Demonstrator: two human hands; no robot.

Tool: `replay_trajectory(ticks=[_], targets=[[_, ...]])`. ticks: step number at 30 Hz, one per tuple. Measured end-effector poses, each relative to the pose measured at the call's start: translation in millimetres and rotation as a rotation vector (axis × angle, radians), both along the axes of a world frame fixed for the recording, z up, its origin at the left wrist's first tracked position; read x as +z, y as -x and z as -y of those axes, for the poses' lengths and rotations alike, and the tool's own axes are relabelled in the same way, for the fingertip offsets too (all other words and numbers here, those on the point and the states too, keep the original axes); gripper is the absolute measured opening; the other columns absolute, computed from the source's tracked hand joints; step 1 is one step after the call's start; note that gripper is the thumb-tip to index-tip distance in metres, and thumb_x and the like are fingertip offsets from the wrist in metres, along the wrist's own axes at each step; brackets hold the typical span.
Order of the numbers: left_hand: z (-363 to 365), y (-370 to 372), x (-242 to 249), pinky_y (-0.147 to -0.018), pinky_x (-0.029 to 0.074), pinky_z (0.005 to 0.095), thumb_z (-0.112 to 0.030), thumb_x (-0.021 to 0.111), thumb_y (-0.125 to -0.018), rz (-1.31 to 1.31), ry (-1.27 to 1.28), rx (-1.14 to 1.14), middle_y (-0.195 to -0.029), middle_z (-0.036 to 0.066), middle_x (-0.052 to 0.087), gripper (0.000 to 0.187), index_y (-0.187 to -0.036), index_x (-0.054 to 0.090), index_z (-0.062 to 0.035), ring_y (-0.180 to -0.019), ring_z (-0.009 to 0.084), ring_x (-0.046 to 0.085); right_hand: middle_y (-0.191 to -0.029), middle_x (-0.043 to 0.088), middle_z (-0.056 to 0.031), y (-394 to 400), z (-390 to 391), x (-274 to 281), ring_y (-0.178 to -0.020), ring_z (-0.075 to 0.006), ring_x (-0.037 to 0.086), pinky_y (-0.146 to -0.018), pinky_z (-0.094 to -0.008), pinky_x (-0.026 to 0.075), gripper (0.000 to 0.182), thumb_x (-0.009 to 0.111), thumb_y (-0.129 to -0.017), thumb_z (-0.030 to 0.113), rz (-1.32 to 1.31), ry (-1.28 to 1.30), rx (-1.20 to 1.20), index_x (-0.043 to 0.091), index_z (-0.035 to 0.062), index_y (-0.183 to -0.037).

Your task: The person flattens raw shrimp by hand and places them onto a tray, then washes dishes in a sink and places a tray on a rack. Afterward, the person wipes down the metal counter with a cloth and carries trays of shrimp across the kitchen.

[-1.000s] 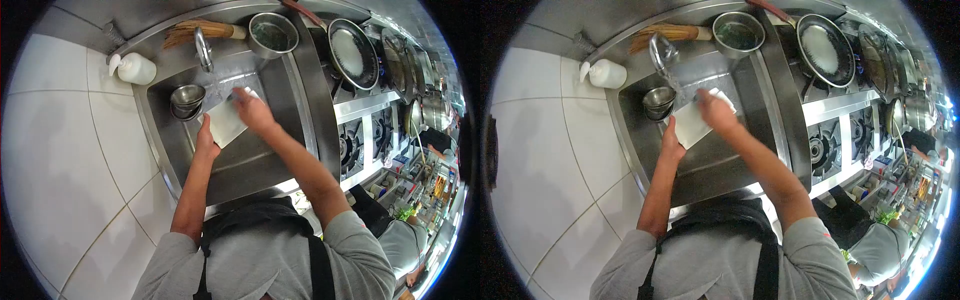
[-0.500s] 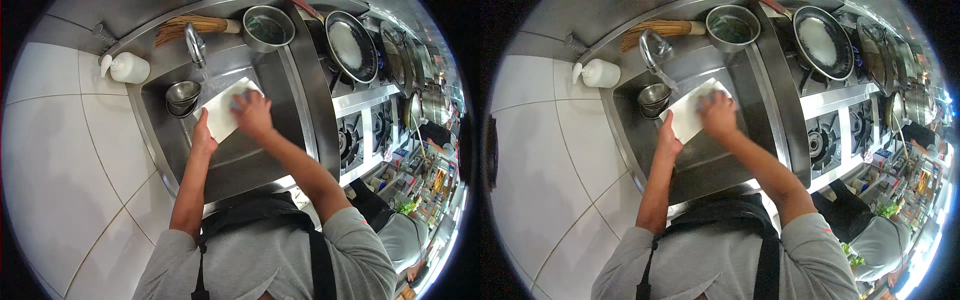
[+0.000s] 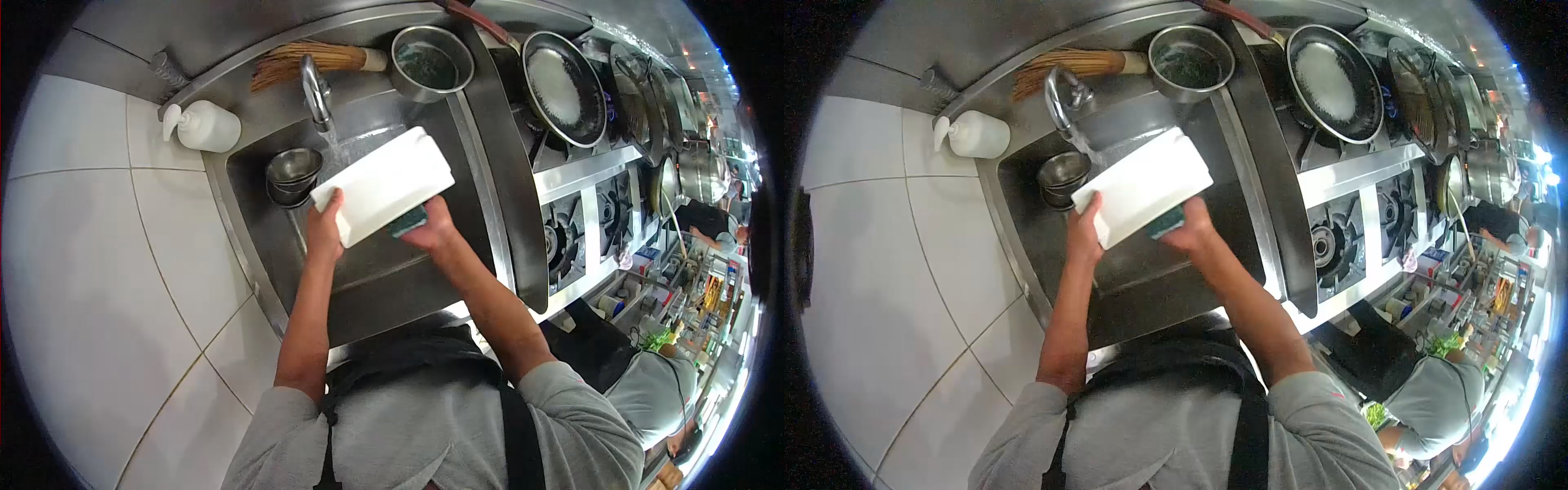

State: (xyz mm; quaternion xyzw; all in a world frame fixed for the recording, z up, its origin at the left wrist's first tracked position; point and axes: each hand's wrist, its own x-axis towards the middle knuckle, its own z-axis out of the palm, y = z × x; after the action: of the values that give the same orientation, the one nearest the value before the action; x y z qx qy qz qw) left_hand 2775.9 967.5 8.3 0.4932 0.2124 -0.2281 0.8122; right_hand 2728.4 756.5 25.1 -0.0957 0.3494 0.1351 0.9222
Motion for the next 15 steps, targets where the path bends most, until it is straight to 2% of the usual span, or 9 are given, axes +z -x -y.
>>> replay_trajectory(ticks=[2, 5, 6, 7, 8, 9, 10, 13, 15], targets=[[-14.2, -16.1, 0.5, -0.086, 0.058, 0.0409, -0.026, 0.072, -0.104, 0.037, -0.032, 0.039, -0.12, 0.015, 0.073, 0.044, -0.133, 0.063, 0.007, -0.102, 0.0242, 0.074, -0.126, 0.073, -0.0153, 7.2, 33.3, -9.4, -0.115, -0.03, 0.072, -0.1, -0.0517, 0.057, 0.043, 0.047, -0.112, 0.039, -0.2, 0.126, 0.099, 0.063, 0.0053, -0.135], [-31.5, -44.3, -20.1, -0.084, 0.058, 0.0404, -0.03, 0.078, -0.099, 0.039, -0.211, 0.021, -0.112, 0.014, 0.075, 0.045, -0.124, 0.068, 0.0054, -0.099, 0.0229, 0.073, -0.116, 0.076, -0.014, 3.5, 57.5, 63.2, -0.099, -0.0279, 0.076, -0.085, -0.0428, 0.062, 0.038, 0.065, -0.107, 0.033, -0.095, 0.612, 0.078, 0.066, 0.0022, -0.13], [-34.8, -46.8, -25.6, -0.083, 0.057, 0.0394, -0.033, 0.082, -0.095, 0.025, -0.35, -0.049, -0.105, 0.013, 0.076, 0.044, -0.116, 0.072, 0.0039, -0.097, 0.0213, 0.072, -0.122, 0.075, -0.0151, -11.4, 60.6, 86.2, -0.11, -0.0285, 0.074, -0.097, -0.044, 0.059, 0.044, 0.065, -0.106, 0.038, -0.124, 0.801, 0.072, 0.068, 0.0021, -0.132], [-21.8, -48.2, 5.3, -0.083, 0.055, 0.0402, -0.035, 0.081, -0.096, 0.091, -0.5, -0.047, -0.101, 0.011, 0.077, 0.04, -0.11, 0.075, 0.0024, -0.094, 0.0201, 0.071, -0.131, 0.073, -0.016, -20.5, 98.8, 50.6, -0.123, -0.028, 0.068, -0.111, -0.0424, 0.051, 0.052, 0.064, -0.106, 0.043, 0.012, 0.954, 0.055, 0.068, -0.0004, -0.136], [-14.0, -54.3, 5.4, -0.084, 0.055, 0.0423, -0.035, 0.08, -0.095, 0.15, -0.561, -0.131, -0.101, 0.016, 0.078, 0.042, -0.108, 0.076, 0.004, -0.094, 0.0231, 0.073, -0.137, 0.07, -0.0163, -47.0, 109.7, 70.4, -0.132, -0.0261, 0.063, -0.118, -0.0398, 0.042, 0.056, 0.059, -0.108, 0.043, 0.172, 1.298, 0.179, 0.066, -0.0022, -0.141], [-5.0, -60.6, -26.8, -0.083, 0.055, 0.0426, -0.033, 0.078, -0.094, 0.343, -0.654, -0.182, -0.103, 0.02, 0.078, 0.04, -0.111, 0.076, 0.0023, -0.095, 0.0268, 0.075, -0.138, 0.07, -0.0155, -64.6, 117.7, 82.2, -0.13, -0.0237, 0.063, -0.115, -0.0374, 0.044, 0.056, 0.06, -0.108, 0.041, 0.484, 1.783, 0.216, 0.064, -0.002, -0.144], [5.8, -64.2, 18.4, -0.084, 0.055, 0.043, -0.034, 0.078, -0.092, 0.388, -0.69, -0.274, -0.105, 0.022, 0.078, 0.039, -0.114, 0.076, -0.0011, -0.098, 0.0324, 0.076, -0.135, 0.071, -0.016, -99.4, 102.8, 132.9, -0.129, -0.024, 0.065, -0.111, -0.0383, 0.047, 0.052, 0.064, -0.107, 0.039, 0.282, 1.748, 0.326, 0.067, -0.0006, -0.141], [35.1, -76.8, 9.3, -0.091, 0.055, 0.0465, -0.025, 0.074, -0.091, 0.38, -0.7, -0.346, -0.108, 0.02, 0.078, 0.032, -0.116, 0.075, -0.0036, -0.104, 0.038, 0.074, -0.129, 0.075, -0.0141, -151.8, 115.7, 127.1, -0.121, -0.0242, 0.069, -0.106, -0.038, 0.051, 0.047, 0.069, -0.104, 0.037, 0.373, 1.843, 0.396, 0.071, 0.0028, -0.137], [44.6, -80.6, 14.6, -0.092, 0.054, 0.0465, -0.022, 0.073, -0.091, 0.37, -0.696, -0.327, -0.111, 0.021, 0.077, 0.033, -0.117, 0.074, -0.0027, -0.107, 0.038, 0.074, -0.128, 0.075, -0.015, -162.6, 92.8, 144.8, -0.121, -0.0214, 0.068, -0.104, -0.035, 0.051, 0.045, 0.072, -0.103, 0.028, 0.531, 2.54, 0.439, 0.068, -0.0002, -0.139]])
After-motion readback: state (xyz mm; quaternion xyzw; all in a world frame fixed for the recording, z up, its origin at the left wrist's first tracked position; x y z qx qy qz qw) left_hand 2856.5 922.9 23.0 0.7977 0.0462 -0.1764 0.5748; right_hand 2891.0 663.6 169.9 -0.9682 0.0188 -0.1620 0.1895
